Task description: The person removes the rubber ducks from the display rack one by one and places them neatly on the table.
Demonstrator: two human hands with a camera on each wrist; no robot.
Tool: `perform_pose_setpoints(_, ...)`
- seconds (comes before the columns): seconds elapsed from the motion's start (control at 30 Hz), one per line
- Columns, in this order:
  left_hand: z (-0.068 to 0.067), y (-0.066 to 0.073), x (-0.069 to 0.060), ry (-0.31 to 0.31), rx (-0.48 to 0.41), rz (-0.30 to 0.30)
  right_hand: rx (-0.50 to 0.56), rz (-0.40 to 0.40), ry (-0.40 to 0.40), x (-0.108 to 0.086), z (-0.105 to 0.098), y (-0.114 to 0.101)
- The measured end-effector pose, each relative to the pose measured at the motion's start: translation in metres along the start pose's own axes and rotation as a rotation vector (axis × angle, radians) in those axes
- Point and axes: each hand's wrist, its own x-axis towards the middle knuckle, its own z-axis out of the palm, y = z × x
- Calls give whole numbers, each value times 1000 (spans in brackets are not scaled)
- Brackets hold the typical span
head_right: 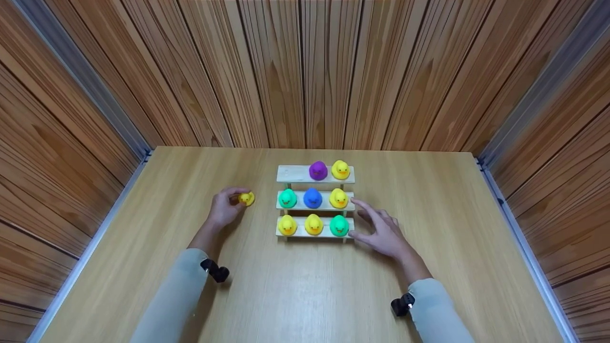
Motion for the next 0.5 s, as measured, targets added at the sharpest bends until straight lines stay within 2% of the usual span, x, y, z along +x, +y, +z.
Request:
perform_pose_setpoints(0.3, 0, -1, -3, 23, 9, 30, -3, 2, 3, -1, 0, -1)
perform_pose_setpoints(0.5, 1, 0, -4, 50, 36, 88, 5, -1, 1, 0, 0, 0)
